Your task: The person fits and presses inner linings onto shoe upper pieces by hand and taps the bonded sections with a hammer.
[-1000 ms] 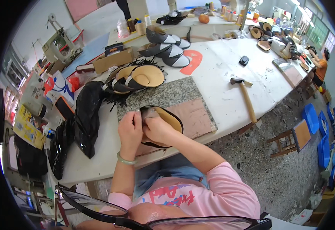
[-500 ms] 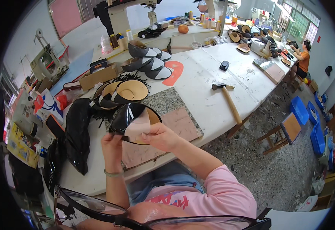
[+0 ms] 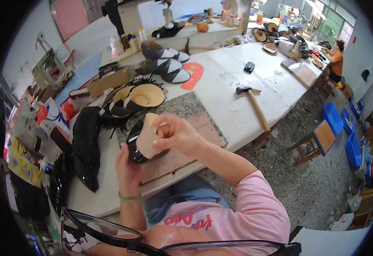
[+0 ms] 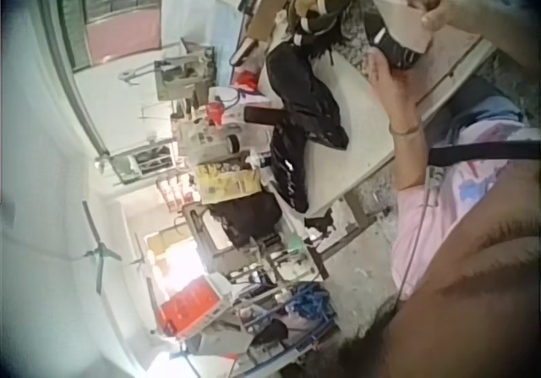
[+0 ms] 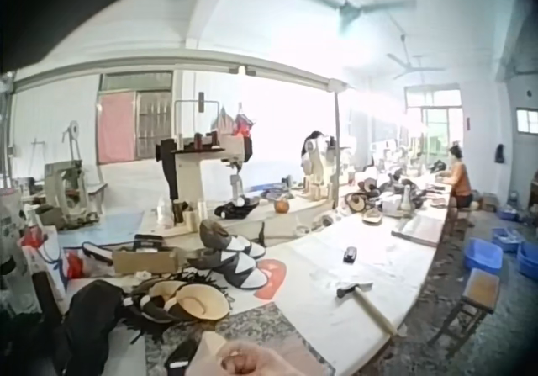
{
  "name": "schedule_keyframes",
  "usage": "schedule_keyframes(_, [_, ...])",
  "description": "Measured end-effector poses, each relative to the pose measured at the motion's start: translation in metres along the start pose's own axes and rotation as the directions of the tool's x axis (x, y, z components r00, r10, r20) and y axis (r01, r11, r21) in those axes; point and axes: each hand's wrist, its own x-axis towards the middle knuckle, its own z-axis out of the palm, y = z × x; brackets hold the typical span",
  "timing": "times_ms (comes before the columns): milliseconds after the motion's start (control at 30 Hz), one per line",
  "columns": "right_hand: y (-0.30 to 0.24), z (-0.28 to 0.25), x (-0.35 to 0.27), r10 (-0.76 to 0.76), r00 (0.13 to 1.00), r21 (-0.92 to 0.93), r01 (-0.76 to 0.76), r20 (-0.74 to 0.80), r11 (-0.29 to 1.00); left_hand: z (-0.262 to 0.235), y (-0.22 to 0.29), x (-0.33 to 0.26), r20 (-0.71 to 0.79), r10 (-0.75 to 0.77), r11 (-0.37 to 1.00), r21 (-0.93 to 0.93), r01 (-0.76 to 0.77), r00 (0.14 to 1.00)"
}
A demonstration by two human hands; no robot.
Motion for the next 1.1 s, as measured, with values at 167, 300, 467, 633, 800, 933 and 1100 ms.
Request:
schedule_keyframes(167, [0.023, -0.015, 0.011, -0.053, 0.992, 0.277, 0.084, -0.117, 0.957, 0.010, -0.004, 0.021, -0.056, -0.015, 0.997, -0.077, 0.010, 0.998])
schedule_keyframes(300, [0.013, -0.022, 0.021, -0.035, 0.990, 0.148, 0.055, -0.134, 0.987, 0.031, 0.008, 0.021, -0.007, -0.152, 0.956, -0.253, 0.146, 0.988])
schedule_keyframes(467, [0.015, -0.020, 0.014, 0.118, 0.987, -0.388, -0.153, -0.112, 0.909, 0.005, -0.004, 0.028, 0.008, -0.136, 0.925, -0.358, 0.130, 0.991])
schedule_keyframes(633, [-0.015, -0.005, 0.025, -0.124, 0.979, -0.795, 0.202, 0.160, 0.572, -0.045, -0.014, 0.027, 0.252, -0.192, 0.851, -0.439, 0.289, 0.949])
schedule_keyframes(800, [-0.026, -0.008, 0.028, -0.031, 0.949, -0.818, 0.286, 0.313, 0.499, -0.013, 0.028, 0.025, 0.018, 0.159, 0.780, 0.610, -0.137, 0.987])
schedule_keyframes(933, [-0.039, -0.004, 0.028, 0.245, 0.905, -0.870, 0.213, 0.347, 0.444, 0.005, 0.054, 0.052, 0.721, -0.063, 0.391, 0.654, -0.648, 0.690])
schedule_keyframes(1100, [-0.036, -0.014, 0.025, -0.011, 0.841, -0.820, 0.529, 0.540, 0.220, 0.029, 0.065, 0.055, 0.605, -0.449, 0.588, 0.754, -0.293, 0.657])
